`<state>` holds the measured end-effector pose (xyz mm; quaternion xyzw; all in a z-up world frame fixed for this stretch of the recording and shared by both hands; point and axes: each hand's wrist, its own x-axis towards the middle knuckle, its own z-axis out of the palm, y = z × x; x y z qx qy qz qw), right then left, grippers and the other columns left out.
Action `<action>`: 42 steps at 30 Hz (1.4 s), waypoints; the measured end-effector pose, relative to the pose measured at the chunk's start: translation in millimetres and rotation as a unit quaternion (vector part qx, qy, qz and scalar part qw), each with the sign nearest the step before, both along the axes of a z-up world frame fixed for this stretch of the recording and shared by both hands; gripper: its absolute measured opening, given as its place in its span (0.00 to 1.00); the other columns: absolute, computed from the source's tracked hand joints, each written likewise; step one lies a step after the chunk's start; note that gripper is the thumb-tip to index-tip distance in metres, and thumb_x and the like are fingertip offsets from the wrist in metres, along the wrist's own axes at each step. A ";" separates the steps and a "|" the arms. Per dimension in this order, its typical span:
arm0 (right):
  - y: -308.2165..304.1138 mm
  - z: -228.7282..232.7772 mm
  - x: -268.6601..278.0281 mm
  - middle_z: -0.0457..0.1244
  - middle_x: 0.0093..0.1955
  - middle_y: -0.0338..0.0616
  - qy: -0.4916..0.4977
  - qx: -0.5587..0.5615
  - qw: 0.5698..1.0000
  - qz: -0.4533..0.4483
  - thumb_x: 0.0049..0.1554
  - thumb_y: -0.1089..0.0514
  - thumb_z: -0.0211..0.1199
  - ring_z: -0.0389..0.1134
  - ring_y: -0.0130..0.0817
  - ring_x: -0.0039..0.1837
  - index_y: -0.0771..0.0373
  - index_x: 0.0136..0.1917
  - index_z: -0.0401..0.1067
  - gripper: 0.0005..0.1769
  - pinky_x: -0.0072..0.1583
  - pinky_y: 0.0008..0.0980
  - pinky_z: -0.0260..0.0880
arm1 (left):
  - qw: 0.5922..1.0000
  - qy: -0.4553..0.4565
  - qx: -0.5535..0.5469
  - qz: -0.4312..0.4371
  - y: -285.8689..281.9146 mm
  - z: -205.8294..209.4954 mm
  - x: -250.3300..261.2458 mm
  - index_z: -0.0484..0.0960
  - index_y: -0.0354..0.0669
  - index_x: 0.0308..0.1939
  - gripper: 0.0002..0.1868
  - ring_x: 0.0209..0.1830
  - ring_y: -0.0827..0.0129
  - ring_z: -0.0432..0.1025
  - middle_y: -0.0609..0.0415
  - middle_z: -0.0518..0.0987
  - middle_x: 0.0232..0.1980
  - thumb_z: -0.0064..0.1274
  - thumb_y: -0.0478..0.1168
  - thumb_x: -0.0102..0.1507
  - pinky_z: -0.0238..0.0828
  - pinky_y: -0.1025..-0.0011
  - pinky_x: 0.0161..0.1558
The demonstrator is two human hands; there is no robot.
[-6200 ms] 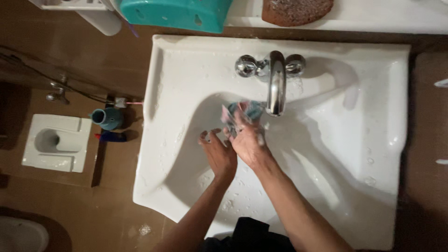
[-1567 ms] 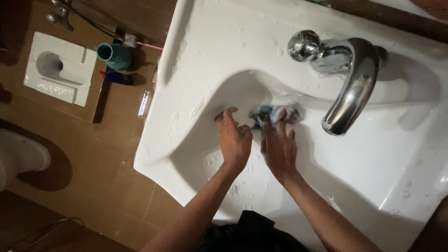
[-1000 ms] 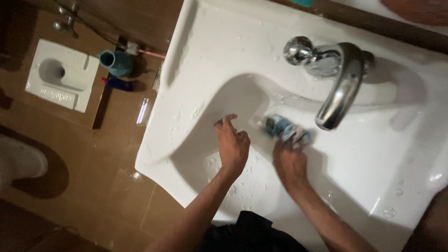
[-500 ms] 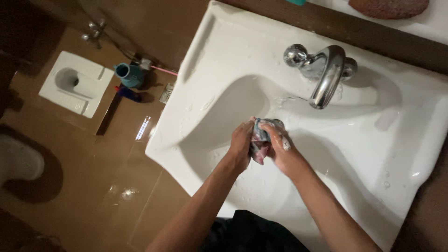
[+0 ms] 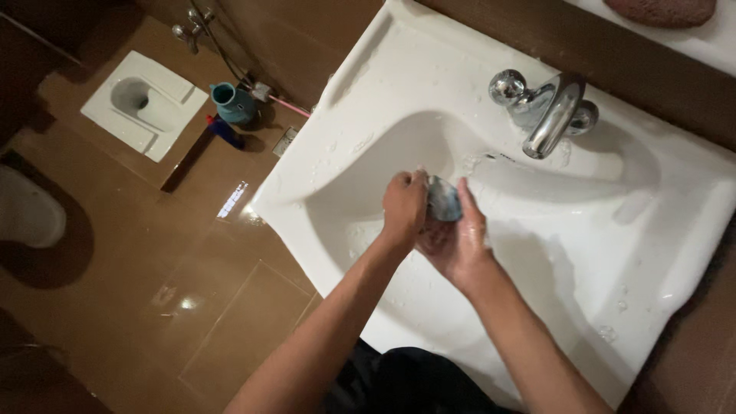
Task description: The person scrubs a white bathroom sink with a soapy cloth, cleaning the basin, faucet, and surrounding surfaces. They then rinse the cloth under running water and fill a small turquoise cup with water from the tap.
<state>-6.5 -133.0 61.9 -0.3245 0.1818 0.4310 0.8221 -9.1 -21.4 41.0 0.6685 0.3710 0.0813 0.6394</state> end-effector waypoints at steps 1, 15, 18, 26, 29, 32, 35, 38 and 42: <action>1.5 1.9 -1.3 0.63 0.58 0.45 -0.020 0.024 0.999 0.007 0.62 0.26 0.55 0.64 0.37 0.54 0.58 0.66 0.66 0.37 0.57 0.41 0.70 | 0.994 -0.020 0.103 0.016 -3.7 2.2 -3.7 0.81 0.34 0.44 0.21 0.45 0.46 0.78 0.38 0.83 0.43 0.45 0.52 0.68 0.72 0.51 0.49; 113.9 -18.7 22.4 0.61 0.63 0.42 -0.182 -0.174 0.951 -0.179 0.63 0.52 0.60 0.63 0.35 0.64 0.64 0.66 0.62 0.23 0.60 0.40 0.68 | 0.959 -0.078 0.260 -0.082 90.5 36.0 5.4 0.76 0.35 0.51 0.23 0.47 0.41 0.71 0.35 0.77 0.47 0.37 0.53 0.72 0.65 0.48 0.50; 156.2 -24.2 30.8 0.53 0.72 0.50 -0.347 -0.252 0.886 -0.174 0.65 0.42 0.50 0.55 0.44 0.74 0.63 0.77 0.51 0.35 0.72 0.48 0.59 | 0.951 -0.103 0.275 -0.098 131.4 32.3 13.3 0.75 0.34 0.55 0.24 0.52 0.44 0.70 0.36 0.76 0.51 0.37 0.52 0.74 0.64 0.50 0.56; 226.0 -26.8 26.2 0.36 0.87 0.56 -0.628 -0.565 0.513 0.152 0.69 0.38 0.26 0.29 0.58 0.86 0.63 0.83 0.43 0.39 0.77 0.69 0.21 | 0.863 -0.161 0.410 -0.248 240.8 15.5 11.4 0.71 0.39 0.66 0.23 0.65 0.42 0.67 0.38 0.73 0.65 0.39 0.45 0.71 0.62 0.50 0.66; 244.6 -27.4 40.0 0.40 0.86 0.52 -0.647 -0.626 0.401 0.168 0.69 0.40 0.30 0.33 0.56 0.86 0.64 0.84 0.44 0.38 0.78 0.68 0.24 | 0.900 -0.172 0.305 -0.259 256.8 6.1 21.9 0.67 0.39 0.73 0.25 0.69 0.41 0.64 0.33 0.67 0.71 0.37 0.44 0.73 0.63 0.52 0.67; 261.5 -30.7 64.6 0.40 0.86 0.52 -0.657 -0.629 0.395 0.131 0.69 0.41 0.33 0.34 0.55 0.86 0.62 0.84 0.44 0.37 0.80 0.66 0.25 | 0.900 -0.213 0.270 -0.267 271.1 -7.9 40.1 0.61 0.38 0.76 0.28 0.75 0.42 0.61 0.32 0.63 0.76 0.38 0.44 0.73 0.60 0.54 0.71; 269.6 -31.6 93.2 0.39 0.86 0.54 -0.672 -0.617 0.395 0.111 0.70 0.42 0.35 0.33 0.56 0.86 0.62 0.84 0.44 0.37 0.80 0.66 0.24 | 0.909 -0.231 0.197 -0.285 284.8 -22.2 75.2 0.62 0.39 0.75 0.29 0.75 0.50 0.65 0.38 0.69 0.74 0.39 0.47 0.72 0.64 0.60 0.71; 273.6 -36.8 125.7 0.38 0.87 0.54 -0.676 -0.621 0.381 0.111 0.69 0.43 0.38 0.32 0.58 0.86 0.61 0.85 0.44 0.36 0.80 0.64 0.24 | 0.918 -0.248 0.135 -0.279 291.6 -37.4 106.4 0.63 0.38 0.75 0.29 0.77 0.52 0.65 0.39 0.68 0.76 0.34 0.49 0.74 0.62 0.62 0.73; 257.3 -41.4 182.0 0.36 0.91 0.53 -0.679 -0.656 0.295 0.149 0.72 0.48 0.43 0.31 0.56 0.89 0.60 0.83 0.46 0.31 0.83 0.61 0.26 | 0.928 -0.259 0.008 -0.267 282.7 -50.3 142.9 0.60 0.35 0.78 0.31 0.84 0.53 0.51 0.39 0.59 0.82 0.23 0.51 0.77 0.45 0.62 0.80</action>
